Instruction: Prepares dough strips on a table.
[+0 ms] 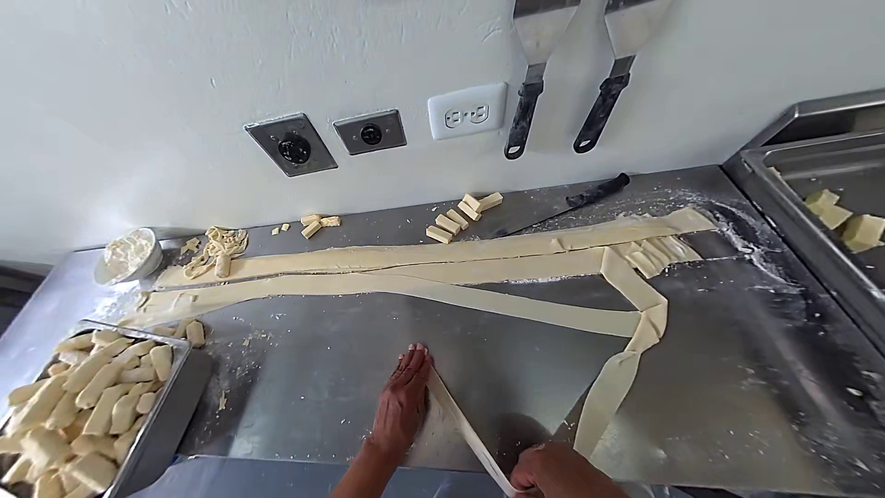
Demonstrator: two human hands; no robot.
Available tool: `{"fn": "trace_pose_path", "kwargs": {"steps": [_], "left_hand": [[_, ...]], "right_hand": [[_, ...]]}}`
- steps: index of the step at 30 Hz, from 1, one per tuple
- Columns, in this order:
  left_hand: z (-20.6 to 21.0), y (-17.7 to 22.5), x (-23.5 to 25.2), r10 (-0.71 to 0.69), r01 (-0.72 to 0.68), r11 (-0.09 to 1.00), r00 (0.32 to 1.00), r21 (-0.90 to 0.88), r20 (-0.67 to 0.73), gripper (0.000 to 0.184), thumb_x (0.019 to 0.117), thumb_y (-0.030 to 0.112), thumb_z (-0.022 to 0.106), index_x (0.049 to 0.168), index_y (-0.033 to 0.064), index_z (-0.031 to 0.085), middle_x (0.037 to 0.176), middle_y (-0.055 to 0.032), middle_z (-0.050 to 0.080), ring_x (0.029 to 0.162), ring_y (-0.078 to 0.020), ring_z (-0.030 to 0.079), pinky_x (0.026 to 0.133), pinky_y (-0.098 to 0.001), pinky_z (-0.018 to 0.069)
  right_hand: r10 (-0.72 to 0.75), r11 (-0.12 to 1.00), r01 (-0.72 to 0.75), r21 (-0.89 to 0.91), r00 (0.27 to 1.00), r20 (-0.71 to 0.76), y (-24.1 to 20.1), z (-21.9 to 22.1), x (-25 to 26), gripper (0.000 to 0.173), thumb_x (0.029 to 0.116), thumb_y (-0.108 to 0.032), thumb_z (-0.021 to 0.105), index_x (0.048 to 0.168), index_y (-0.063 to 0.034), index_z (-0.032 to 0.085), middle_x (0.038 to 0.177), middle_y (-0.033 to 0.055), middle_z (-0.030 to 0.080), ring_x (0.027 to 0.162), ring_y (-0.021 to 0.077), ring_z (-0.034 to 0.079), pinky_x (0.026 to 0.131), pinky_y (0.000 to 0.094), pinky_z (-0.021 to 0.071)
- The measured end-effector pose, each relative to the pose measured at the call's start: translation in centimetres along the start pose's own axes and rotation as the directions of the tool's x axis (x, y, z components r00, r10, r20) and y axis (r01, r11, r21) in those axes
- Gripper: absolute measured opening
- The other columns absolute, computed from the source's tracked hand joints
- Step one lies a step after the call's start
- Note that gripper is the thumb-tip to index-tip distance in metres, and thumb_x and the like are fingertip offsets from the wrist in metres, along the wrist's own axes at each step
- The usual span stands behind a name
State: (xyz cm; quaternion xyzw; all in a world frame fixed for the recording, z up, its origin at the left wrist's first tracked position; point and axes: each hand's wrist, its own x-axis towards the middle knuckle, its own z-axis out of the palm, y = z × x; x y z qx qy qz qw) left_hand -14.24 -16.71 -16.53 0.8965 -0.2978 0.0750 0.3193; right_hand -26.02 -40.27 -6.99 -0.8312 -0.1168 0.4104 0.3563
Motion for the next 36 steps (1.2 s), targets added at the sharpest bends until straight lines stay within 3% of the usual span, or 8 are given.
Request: {"fn": "trace_pose_path", "kwargs": {"steps": [8,12,16,19,23,28,31,36], "left_hand": [[1.0,0.4,0.9,-0.141,0.135,0.989,0.985,-0.066,-0.104,0.029,0.0898,-0.002,0.062,0.116,-0.0113,0.071,0.118,-0.0259,0.071,0.111,-0.0432,0.07,0.099,-0.0545,0.0541],[0.9,0.7,0.5,-0.044,0.044,0.999,0.999,-0.029,0.018,0.042,0.0962,-0.001,0.05,0.135,-0.0186,0.053,0.126,-0.0249,0.068,0.116,-0.0406,0.068,0.102,-0.0504,0.0532],[0.7,-0.1,0.5,-0.131,0.132,0.986,0.991,-0.102,0.012,0.067,0.091,0.006,0.066,0.143,-0.0239,0.036,0.122,-0.0243,0.07,0.107,-0.0396,0.072,0.09,-0.051,0.0582],[1.5,0.7,1.0,-0.173,0.171,0.98,0.985,-0.098,-0.009,0.057,0.0877,0.0,0.068,0.137,-0.0196,0.049,0.117,-0.0215,0.073,0.105,-0.0386,0.073,0.089,-0.0514,0.0589],[1.3,0.6,0.7,-0.031,0.035,0.998,0.997,-0.053,0.067,0.045,0.0962,0.002,0.053,0.136,-0.0185,0.052,0.129,-0.0249,0.067,0.12,-0.0408,0.066,0.104,-0.0503,0.0517],[1.4,0.3,0.6,-0.102,0.108,0.982,0.994,-0.157,0.044,0.07,0.0894,0.008,0.068,0.143,-0.0241,0.036,0.123,-0.0231,0.07,0.11,-0.0367,0.072,0.093,-0.0483,0.0578],[2.1,0.9,0.9,-0.13,0.127,0.984,0.991,-0.123,-0.019,0.059,0.0854,0.0,0.069,0.137,-0.0207,0.049,0.116,-0.022,0.073,0.105,-0.0381,0.073,0.089,-0.0504,0.0592],[1.3,0.5,0.3,0.051,-0.044,0.996,0.994,-0.074,0.097,0.045,0.0984,0.007,0.049,0.135,-0.0193,0.053,0.131,-0.026,0.065,0.123,-0.0418,0.064,0.108,-0.0519,0.0482]], "right_hand": [[-0.148,0.988,0.151,-0.04,0.987,0.059,0.0,0.2,0.7,0.034,0.106,-0.023,0.054,0.098,0.005,0.072,0.095,0.0264,0.071,0.096,0.0442,0.068,0.085,0.0609,0.049],[0.021,0.99,0.0,-0.14,0.989,0.144,-1.1,-1.2,0.1,0.033,0.1067,-0.025,0.053,0.105,0.0015,0.073,0.098,0.0257,0.071,0.1,0.0447,0.068,0.085,0.0617,0.0482],[-0.048,0.996,0.057,-0.063,0.99,0.129,-1.2,-1.1,0.7,0.033,0.1072,-0.023,0.052,0.102,0.0031,0.071,0.092,0.0251,0.069,0.093,0.043,0.067,0.081,0.0595,0.0478],[-0.049,0.997,0.057,-0.049,0.988,0.147,-1.2,-1.3,0.6,0.034,0.1073,-0.025,0.052,0.102,0.0037,0.07,0.091,0.0254,0.069,0.092,0.043,0.067,0.081,0.0595,0.0477],[0.011,0.996,0.003,-0.087,0.987,0.162,-0.7,-2.2,0.0,0.035,0.1069,-0.028,0.055,0.104,0.0042,0.07,0.094,0.0258,0.069,0.095,0.0437,0.067,0.083,0.06,0.0485],[-0.19,0.966,0.171,0.195,0.978,0.085,0.1,-0.9,1.3,0.035,0.1063,-0.023,0.056,0.092,0.007,0.066,0.075,0.0201,0.062,0.072,0.0326,0.061,0.069,0.0502,0.046],[-0.205,0.941,0.184,0.285,0.978,0.048,0.7,0.1,1.8,0.034,0.1055,-0.024,0.058,0.093,0.0065,0.066,0.073,0.0177,0.061,0.069,0.0286,0.059,0.067,0.0475,0.0457],[-0.138,0.896,0.087,0.435,0.986,0.088,1.6,0.5,2.4,0.029,0.1049,-0.022,0.06,0.101,0.0054,0.068,0.086,0.0147,0.07,0.078,0.0205,0.066,0.076,0.041,0.0522]]}}
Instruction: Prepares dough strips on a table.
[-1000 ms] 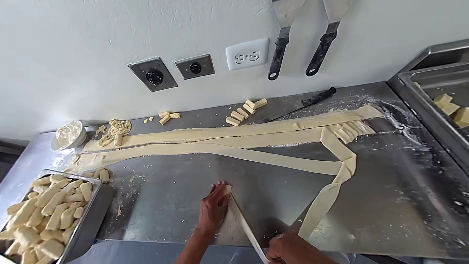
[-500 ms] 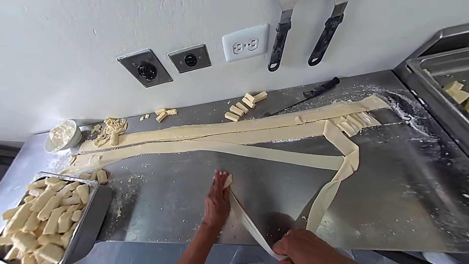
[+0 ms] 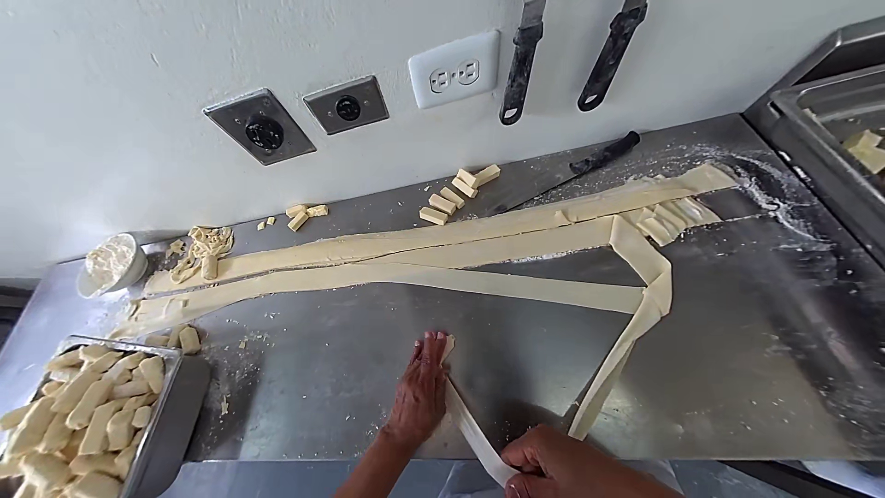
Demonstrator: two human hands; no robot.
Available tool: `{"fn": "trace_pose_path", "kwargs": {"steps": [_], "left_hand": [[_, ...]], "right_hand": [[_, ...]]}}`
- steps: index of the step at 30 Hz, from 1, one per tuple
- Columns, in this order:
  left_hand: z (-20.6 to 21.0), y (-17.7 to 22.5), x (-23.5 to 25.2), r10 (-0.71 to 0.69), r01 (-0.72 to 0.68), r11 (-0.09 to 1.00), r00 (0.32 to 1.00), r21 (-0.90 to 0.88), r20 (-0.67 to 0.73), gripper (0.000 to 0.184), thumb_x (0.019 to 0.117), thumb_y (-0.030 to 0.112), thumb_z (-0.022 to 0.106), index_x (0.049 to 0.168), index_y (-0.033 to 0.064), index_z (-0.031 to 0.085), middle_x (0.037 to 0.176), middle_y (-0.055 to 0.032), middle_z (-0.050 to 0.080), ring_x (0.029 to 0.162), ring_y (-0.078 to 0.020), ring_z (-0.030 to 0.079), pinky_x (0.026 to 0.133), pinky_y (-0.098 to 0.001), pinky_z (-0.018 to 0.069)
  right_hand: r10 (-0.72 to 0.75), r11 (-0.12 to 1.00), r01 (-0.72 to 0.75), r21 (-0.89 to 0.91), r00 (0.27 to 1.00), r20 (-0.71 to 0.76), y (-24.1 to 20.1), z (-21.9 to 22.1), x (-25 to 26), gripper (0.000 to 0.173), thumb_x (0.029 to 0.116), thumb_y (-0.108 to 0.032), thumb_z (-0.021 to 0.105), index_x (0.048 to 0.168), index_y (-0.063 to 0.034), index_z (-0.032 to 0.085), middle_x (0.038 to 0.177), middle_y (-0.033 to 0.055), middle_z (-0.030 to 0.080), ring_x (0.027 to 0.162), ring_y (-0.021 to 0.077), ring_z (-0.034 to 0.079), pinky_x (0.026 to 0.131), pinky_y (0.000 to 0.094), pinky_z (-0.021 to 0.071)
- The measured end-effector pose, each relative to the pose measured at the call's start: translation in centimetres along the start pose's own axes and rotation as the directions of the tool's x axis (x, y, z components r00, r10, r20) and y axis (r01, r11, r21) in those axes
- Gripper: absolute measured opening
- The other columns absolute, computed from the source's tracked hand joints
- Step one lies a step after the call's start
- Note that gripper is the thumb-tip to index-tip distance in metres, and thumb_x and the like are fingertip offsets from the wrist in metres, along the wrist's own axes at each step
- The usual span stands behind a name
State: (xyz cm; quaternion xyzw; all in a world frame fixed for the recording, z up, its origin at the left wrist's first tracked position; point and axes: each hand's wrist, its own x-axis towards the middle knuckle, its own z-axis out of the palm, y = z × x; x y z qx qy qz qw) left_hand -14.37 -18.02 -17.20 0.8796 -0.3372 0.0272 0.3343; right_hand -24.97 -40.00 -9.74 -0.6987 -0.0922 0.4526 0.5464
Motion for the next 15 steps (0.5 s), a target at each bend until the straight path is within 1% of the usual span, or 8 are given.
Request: {"fn": "trace_pose_path", "kwargs": {"steps": [2,4,7,8,10,12,13,15], "left_hand": [[-0.2,-0.5,0.1,-0.051,0.05,0.997,0.999,-0.056,-0.013,0.051,0.0971,0.005,0.051,0.139,-0.0231,0.043,0.127,-0.0238,0.068,0.117,-0.0377,0.068,0.1,-0.0481,0.0548],[0.3,-0.5,0.1,-0.085,0.081,0.99,0.996,-0.112,-0.026,0.064,0.093,0.007,0.059,0.143,-0.0253,0.034,0.126,-0.0247,0.068,0.116,-0.037,0.069,0.099,-0.0465,0.0552],[1.1,0.4,0.5,-0.105,0.095,0.989,0.99,-0.116,-0.089,0.062,0.0859,0.001,0.066,0.138,-0.0224,0.045,0.116,-0.0205,0.073,0.105,-0.0365,0.074,0.088,-0.0481,0.0599],[1.2,0.5,0.7,-0.109,0.099,0.992,0.987,-0.084,-0.122,0.055,0.0864,-0.002,0.065,0.136,-0.0215,0.049,0.116,-0.0214,0.073,0.106,-0.0381,0.073,0.09,-0.0492,0.0591],[1.2,0.2,0.5,-0.035,0.033,0.999,0.994,-0.026,-0.101,0.045,0.092,0.0,0.06,0.132,-0.02,0.054,0.122,-0.0235,0.071,0.114,-0.0409,0.069,0.1,-0.0503,0.0543],[0.8,0.1,0.2,0.038,-0.039,0.999,0.998,-0.037,-0.041,0.043,0.0978,0.005,0.053,0.133,-0.0194,0.054,0.123,-0.0217,0.071,0.116,-0.037,0.069,0.104,-0.0469,0.0527],[0.5,-0.1,0.3,0.023,-0.026,0.998,0.999,-0.059,-0.039,0.043,0.0982,0.004,0.052,0.134,-0.0207,0.052,0.12,-0.0207,0.072,0.112,-0.0342,0.071,0.099,-0.0445,0.0559],[0.2,-0.5,0.3,-0.053,0.046,0.993,0.996,-0.104,-0.067,0.05,0.0948,0.002,0.058,0.137,-0.0228,0.046,0.117,-0.0215,0.073,0.106,-0.0339,0.074,0.092,-0.0442,0.0591]], "right_hand": [[0.043,0.988,-0.039,0.147,0.999,-0.021,0.5,0.1,0.1,0.025,0.1048,-0.021,0.06,0.103,0.0026,0.068,0.094,0.0089,0.074,0.083,0.0133,0.07,0.082,0.0342,0.056],[0.052,0.957,-0.033,0.289,0.997,-0.056,1.0,0.1,0.3,0.019,0.1048,-0.018,0.059,0.103,-0.0011,0.067,0.094,0.0033,0.075,0.081,0.0082,0.071,0.08,0.0281,0.0578],[0.068,0.905,-0.034,0.424,0.996,-0.066,1.4,-0.2,0.3,0.016,0.1051,-0.017,0.058,0.109,-0.0045,0.066,0.094,0.0004,0.077,0.081,0.0082,0.074,0.077,0.0266,0.0598],[0.074,0.893,-0.038,0.449,0.995,-0.063,1.5,-0.3,0.4,0.015,0.1052,-0.017,0.058,0.111,-0.0051,0.066,0.095,0.0001,0.077,0.082,0.0084,0.074,0.076,0.0266,0.0602],[0.084,0.869,-0.035,0.494,0.994,-0.077,1.8,-0.5,0.6,0.015,0.1057,-0.016,0.057,0.112,-0.0059,0.065,0.095,-0.0004,0.077,0.081,0.0091,0.074,0.075,0.0264,0.0607],[0.098,0.841,-0.02,0.54,0.988,-0.116,2.0,-0.8,0.8,0.014,0.1057,-0.016,0.057,0.111,-0.0069,0.066,0.093,-0.0004,0.077,0.08,0.0098,0.075,0.074,0.0263,0.0611],[0.106,0.823,-0.008,0.568,0.985,-0.139,2.0,-0.9,0.9,0.014,0.1057,-0.016,0.056,0.111,-0.0071,0.066,0.093,0.0,0.078,0.08,0.0105,0.075,0.073,0.0266,0.0615],[0.131,0.791,0.002,0.612,0.977,-0.171,1.9,-1.1,1.0,0.014,0.1066,-0.017,0.055,0.108,-0.0076,0.065,0.093,0.0008,0.078,0.08,0.0116,0.076,0.072,0.0271,0.0619]]}}
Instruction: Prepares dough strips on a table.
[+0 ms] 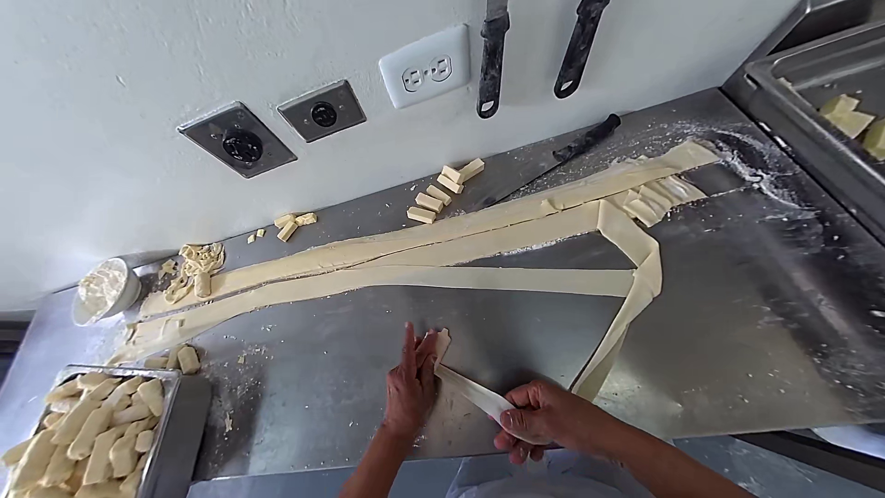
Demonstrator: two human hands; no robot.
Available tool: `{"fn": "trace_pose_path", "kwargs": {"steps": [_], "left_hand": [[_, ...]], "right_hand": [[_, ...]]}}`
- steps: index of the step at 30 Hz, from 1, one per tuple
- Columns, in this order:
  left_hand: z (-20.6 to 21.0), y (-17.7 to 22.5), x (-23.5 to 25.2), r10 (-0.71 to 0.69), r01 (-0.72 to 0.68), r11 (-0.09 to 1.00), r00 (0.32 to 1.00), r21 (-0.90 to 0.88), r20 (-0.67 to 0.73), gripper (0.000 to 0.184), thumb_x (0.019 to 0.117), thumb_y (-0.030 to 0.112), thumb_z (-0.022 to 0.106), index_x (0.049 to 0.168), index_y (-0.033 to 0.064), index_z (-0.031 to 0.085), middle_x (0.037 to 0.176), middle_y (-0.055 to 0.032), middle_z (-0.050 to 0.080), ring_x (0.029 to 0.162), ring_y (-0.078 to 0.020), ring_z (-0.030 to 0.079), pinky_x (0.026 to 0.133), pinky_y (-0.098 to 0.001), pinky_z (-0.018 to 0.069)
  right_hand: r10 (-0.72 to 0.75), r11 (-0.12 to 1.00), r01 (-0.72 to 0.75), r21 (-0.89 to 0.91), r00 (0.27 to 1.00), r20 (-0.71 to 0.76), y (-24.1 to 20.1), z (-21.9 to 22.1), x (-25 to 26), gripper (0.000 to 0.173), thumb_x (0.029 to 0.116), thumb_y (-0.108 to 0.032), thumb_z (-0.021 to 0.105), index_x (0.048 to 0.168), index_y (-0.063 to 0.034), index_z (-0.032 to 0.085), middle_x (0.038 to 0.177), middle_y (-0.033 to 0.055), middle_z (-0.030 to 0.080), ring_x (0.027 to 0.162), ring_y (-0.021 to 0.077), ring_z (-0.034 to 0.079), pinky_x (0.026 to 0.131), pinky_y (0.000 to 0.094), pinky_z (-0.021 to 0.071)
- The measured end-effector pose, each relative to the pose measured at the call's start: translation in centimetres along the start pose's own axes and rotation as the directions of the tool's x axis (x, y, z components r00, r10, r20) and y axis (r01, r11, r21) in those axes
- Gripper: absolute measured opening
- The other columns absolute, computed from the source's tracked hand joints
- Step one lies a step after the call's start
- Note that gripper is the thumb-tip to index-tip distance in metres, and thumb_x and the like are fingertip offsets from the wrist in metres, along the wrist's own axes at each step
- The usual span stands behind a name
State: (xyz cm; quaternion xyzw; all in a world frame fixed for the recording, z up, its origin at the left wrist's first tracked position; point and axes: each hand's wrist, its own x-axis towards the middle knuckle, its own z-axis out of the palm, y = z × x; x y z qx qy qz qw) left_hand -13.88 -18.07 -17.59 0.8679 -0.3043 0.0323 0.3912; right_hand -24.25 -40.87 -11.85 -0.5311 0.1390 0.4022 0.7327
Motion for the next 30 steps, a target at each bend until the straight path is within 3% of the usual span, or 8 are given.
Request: {"fn": "trace_pose_path", "kwargs": {"steps": [3,7,10,13,16,19,24,30], "left_hand": [[0.7,0.4,-0.2,0.012,-0.011,1.0,0.999,-0.029,0.046,0.06,0.0906,0.005,0.065,0.139,-0.0224,0.044,0.123,-0.0216,0.071,0.11,-0.0336,0.072,0.092,-0.0436,0.0587],[0.7,0.5,0.4,0.035,-0.033,0.998,0.999,0.06,-0.028,0.04,0.0906,0.0,0.061,0.126,-0.0181,0.061,0.118,-0.0237,0.072,0.111,-0.04,0.071,0.098,-0.0494,0.0559],[0.1,0.6,0.0,0.121,-0.124,0.991,0.99,0.043,0.078,0.04,0.0959,0.005,0.057,0.128,-0.018,0.06,0.118,-0.0223,0.072,0.112,-0.036,0.071,0.101,-0.0443,0.0548],[-0.2,0.3,0.2,0.06,-0.059,0.998,0.998,-0.018,0.029,0.045,0.0924,0.003,0.061,0.13,-0.0207,0.055,0.115,-0.0219,0.073,0.105,-0.0327,0.074,0.092,-0.0424,0.0591],[0.7,0.4,-0.1,0.076,-0.073,0.997,0.994,-0.036,0.082,0.045,0.0919,0.009,0.062,0.128,-0.0173,0.06,0.127,-0.0266,0.067,0.12,-0.041,0.066,0.108,-0.0546,0.0472],[1.1,0.5,0.5,0.104,-0.104,0.995,0.995,-0.011,0.012,0.028,0.0898,-0.001,0.058,0.112,-0.0095,0.073,0.118,-0.0242,0.072,0.113,-0.0404,0.07,0.102,-0.0509,0.0534],[0.2,1.0,0.1,0.171,-0.166,0.985,0.977,-0.048,0.128,0.029,0.095,0.0,0.052,0.113,-0.0068,0.074,0.125,-0.0218,0.07,0.12,-0.038,0.067,0.106,-0.0474,0.0513],[0.6,2.2,-1.0,0.029,-0.02,0.993,0.997,-0.12,0.078,0.027,0.0914,0.0,0.057,0.11,-0.0078,0.075,0.128,-0.0287,0.066,0.122,-0.0447,0.063,0.107,-0.0534,0.0488]], "right_hand": [[0.009,0.999,-0.006,0.038,0.997,-0.076,-0.5,-0.3,0.1,0.018,0.1086,-0.021,0.052,0.104,-0.0081,0.064,0.091,0.0009,0.078,0.077,0.0118,0.076,0.07,0.0265,0.0621],[-0.004,1.0,0.007,0.022,0.988,-0.155,-1.4,-0.7,0.2,0.019,0.1091,-0.021,0.051,0.104,-0.0079,0.064,0.089,0.0003,0.078,0.074,0.0107,0.075,0.066,0.0246,0.0605],[-0.013,1.0,0.013,0.004,0.984,-0.175,-2.3,-0.9,0.1,0.019,0.1092,-0.021,0.051,0.106,-0.0077,0.064,0.09,-0.0001,0.077,0.075,0.0099,0.075,0.067,0.0242,0.0603],[-0.015,1.0,0.014,-0.006,0.986,-0.165,-2.4,-0.8,0.2,0.019,0.109,-0.021,0.052,0.106,-0.0078,0.064,0.089,-0.0005,0.077,0.074,0.0093,0.074,0.067,0.0237,0.0599],[-0.016,1.0,0.014,-0.015,0.988,-0.153,-2.0,-0.8,0.3,0.018,0.1089,-0.021,0.052,0.105,-0.0081,0.064,0.089,-0.0007,0.077,0.075,0.0092,0.074,0.067,0.0236,0.0599],[-0.008,0.999,0.004,-0.035,0.99,-0.141,-1.6,-0.7,0.4,0.018,0.1086,-0.021,0.052,0.106,-0.0079,0.065,0.091,-0.0007,0.077,0.076,0.0088,0.075,0.067,0.0236,0.06],[0.015,0.996,-0.024,-0.086,0.995,-0.098,-2.0,-0.4,1.0,0.018,0.1084,-0.021,0.053,0.107,-0.0075,0.065,0.091,-0.001,0.077,0.076,0.0076,0.074,0.067,0.0231,0.0589],[0.123,0.969,-0.112,-0.221,0.992,0.033,-3.3,-0.1,3.3,0.022,0.1092,-0.02,0.051,0.121,-0.0048,0.059,0.095,0.0034,0.075,0.077,0.011,0.073,0.069,0.0274,0.0585]]}}
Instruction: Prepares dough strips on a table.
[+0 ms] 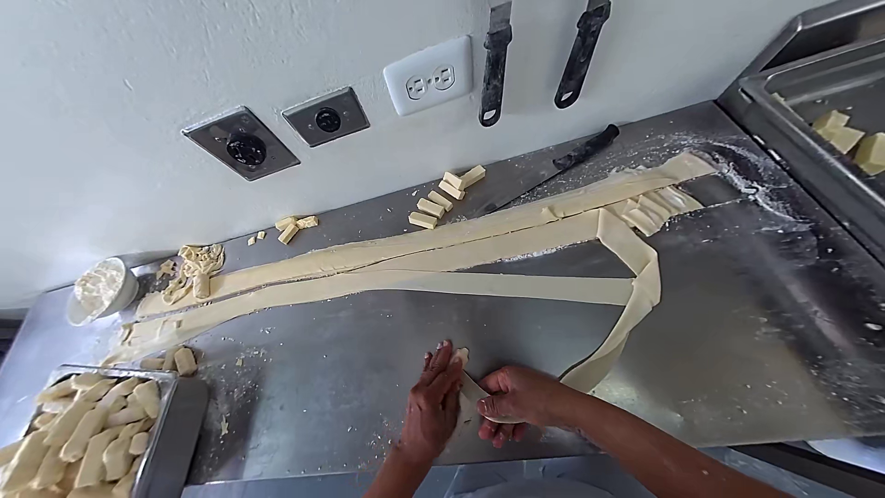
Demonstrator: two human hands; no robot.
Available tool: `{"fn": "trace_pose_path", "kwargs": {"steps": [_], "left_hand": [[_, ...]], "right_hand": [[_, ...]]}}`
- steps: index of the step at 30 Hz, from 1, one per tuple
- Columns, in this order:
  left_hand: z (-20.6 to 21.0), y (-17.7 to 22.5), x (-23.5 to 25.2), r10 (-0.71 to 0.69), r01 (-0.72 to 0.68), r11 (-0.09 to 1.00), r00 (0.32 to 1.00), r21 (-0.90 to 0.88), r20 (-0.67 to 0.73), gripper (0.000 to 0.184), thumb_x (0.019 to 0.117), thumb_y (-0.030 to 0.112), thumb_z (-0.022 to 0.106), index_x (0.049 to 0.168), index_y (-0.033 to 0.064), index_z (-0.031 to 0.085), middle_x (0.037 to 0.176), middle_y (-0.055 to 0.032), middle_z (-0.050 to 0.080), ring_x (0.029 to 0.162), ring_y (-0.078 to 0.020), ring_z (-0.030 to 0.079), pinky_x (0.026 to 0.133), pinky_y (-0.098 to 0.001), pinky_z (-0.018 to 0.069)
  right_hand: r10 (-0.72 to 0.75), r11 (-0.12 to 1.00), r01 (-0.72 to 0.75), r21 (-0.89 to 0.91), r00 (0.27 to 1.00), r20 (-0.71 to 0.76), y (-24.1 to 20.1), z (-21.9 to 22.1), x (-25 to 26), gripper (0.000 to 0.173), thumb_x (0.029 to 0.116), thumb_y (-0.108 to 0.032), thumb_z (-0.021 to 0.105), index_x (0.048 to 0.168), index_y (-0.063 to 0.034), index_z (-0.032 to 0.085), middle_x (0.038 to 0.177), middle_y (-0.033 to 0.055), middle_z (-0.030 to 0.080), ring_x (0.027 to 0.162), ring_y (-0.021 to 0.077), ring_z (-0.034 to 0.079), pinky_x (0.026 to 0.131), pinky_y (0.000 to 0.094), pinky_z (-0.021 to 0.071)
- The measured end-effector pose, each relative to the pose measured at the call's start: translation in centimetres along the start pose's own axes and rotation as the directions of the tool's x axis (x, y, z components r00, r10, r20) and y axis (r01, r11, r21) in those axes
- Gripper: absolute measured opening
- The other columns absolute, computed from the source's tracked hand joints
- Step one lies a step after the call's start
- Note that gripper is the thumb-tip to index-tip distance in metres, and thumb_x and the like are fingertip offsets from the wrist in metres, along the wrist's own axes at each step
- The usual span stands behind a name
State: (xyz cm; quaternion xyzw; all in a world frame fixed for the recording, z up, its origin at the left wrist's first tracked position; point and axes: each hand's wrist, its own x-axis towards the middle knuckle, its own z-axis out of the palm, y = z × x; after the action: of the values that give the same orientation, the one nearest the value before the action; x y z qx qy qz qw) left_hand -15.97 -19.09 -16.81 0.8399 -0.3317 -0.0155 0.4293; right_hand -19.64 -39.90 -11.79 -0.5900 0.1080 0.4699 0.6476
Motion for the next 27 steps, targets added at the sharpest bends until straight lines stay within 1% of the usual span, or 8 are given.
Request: {"fn": "trace_pose_path", "kwargs": {"steps": [3,7,9,13,16,21,24,27], "left_hand": [[-0.3,1.3,-0.7,-0.066,0.068,0.994,0.997,-0.083,0.03,0.029,0.0949,0.001,0.051,0.111,-0.0093,0.073,0.128,-0.0274,0.066,0.124,-0.0396,0.063,0.11,-0.047,0.048],[-1.5,2.7,0.5,-0.423,0.377,0.833,0.906,-0.405,-0.024,0.025,0.0913,-0.004,0.065,0.115,-0.0125,0.063,0.108,-0.0165,0.076,0.098,-0.018,0.075,0.089,-0.0314,0.0609],[-2.9,2.9,1.6,-0.561,0.514,0.677,0.824,-0.526,0.083,0.039,0.0842,-0.008,0.072,0.119,-0.0125,0.057,0.108,-0.0168,0.075,0.096,-0.0192,0.075,0.087,-0.0333,0.062],[-6.6,2.3,3.7,-0.562,0.716,0.44,0.69,-0.542,0.456,0.045,0.0842,-0.003,0.073,0.126,-0.0072,0.058,0.11,-0.0097,0.072,0.098,-0.0128,0.071,0.09,-0.0293,0.0584],[-7.6,1.8,3.5,-0.559,0.721,0.355,0.674,-0.594,0.483,0.045,0.0835,-0.002,0.074,0.124,-0.0058,0.056,0.101,-0.0073,0.073,0.09,-0.0132,0.072,0.084,-0.03,0.0601],[-10.8,0.3,1.0,-0.685,0.644,0.362,0.674,-0.675,0.276,0.044,0.0908,0.002,0.066,0.131,-0.0067,0.05,0.102,-0.0061,0.07,0.089,-0.0113,0.07,0.082,-0.0292,0.0593],[-13.0,-0.4,-0.4,-0.72,0.573,0.261,0.652,-0.777,0.239,0.039,0.099,0.002,0.052,0.137,-0.0054,0.045,0.101,-0.0043,0.067,0.088,-0.0119,0.069,0.083,-0.0298,0.0588],[-12.9,0.5,-1.0,-0.708,0.472,0.106,0.653,-0.875,0.266,0.037,0.1024,-0.003,0.042,0.139,-0.0058,0.042,0.1,-0.0069,0.068,0.089,-0.0176,0.071,0.088,-0.0352,0.0602]], "right_hand": [[0.012,0.999,-0.012,-0.046,1.0,0.01,-1.1,-0.2,1.2,0.024,0.1077,-0.019,0.053,0.127,-0.0051,0.057,0.104,0.0056,0.072,0.079,0.0126,0.071,0.067,0.0292,0.0574],[-0.012,0.982,0.001,-0.187,0.998,-0.059,-1.9,0.0,1.7,0.026,0.105,-0.023,0.059,0.118,-0.0009,0.062,0.098,0.0069,0.067,0.079,0.012,0.065,0.07,0.0302,0.0542],[-0.098,0.933,0.054,-0.357,0.989,-0.106,-2.4,0.3,1.7,0.034,0.1039,-0.027,0.061,0.114,0.0044,0.065,0.097,0.0146,0.065,0.082,0.0196,0.061,0.076,0.0389,0.0505],[-0.204,0.803,0.097,-0.588,0.972,-0.119,-5.5,1.1,1.4,0.039,0.1036,-0.031,0.061,0.113,0.0067,0.067,0.111,0.0224,0.063,0.104,0.0324,0.06,0.094,0.0478,0.0473],[-0.131,0.724,0.049,-0.688,0.989,-0.067,-8.1,1.5,2.0,0.034,0.1051,-0.027,0.059,0.103,0.0059,0.066,0.096,0.0191,0.062,0.089,0.0295,0.059,0.082,0.048,0.0467],[-0.069,0.783,0.109,-0.613,0.994,0.089,-10.7,0.2,3.8,0.03,0.1067,-0.027,0.056,0.106,0.0003,0.069,0.084,0.0021,0.06,0.067,0.0056,0.048,0.064,0.0258,0.0415],[-0.044,0.731,0.133,-0.67,0.988,0.148,-12.7,-0.3,6.3,0.031,0.1081,-0.024,0.054,0.118,0.0012,0.067,0.099,0.0073,0.065,0.079,0.0082,0.054,0.075,0.0278,0.0461],[-0.066,0.476,0.085,-0.876,0.996,0.061,-14.2,1.1,8.8,0.032,0.1031,-0.022,0.063,0.12,0.0038,0.069,0.112,0.0217,0.067,0.104,0.0312,0.063,0.095,0.0496,0.0474]]}}
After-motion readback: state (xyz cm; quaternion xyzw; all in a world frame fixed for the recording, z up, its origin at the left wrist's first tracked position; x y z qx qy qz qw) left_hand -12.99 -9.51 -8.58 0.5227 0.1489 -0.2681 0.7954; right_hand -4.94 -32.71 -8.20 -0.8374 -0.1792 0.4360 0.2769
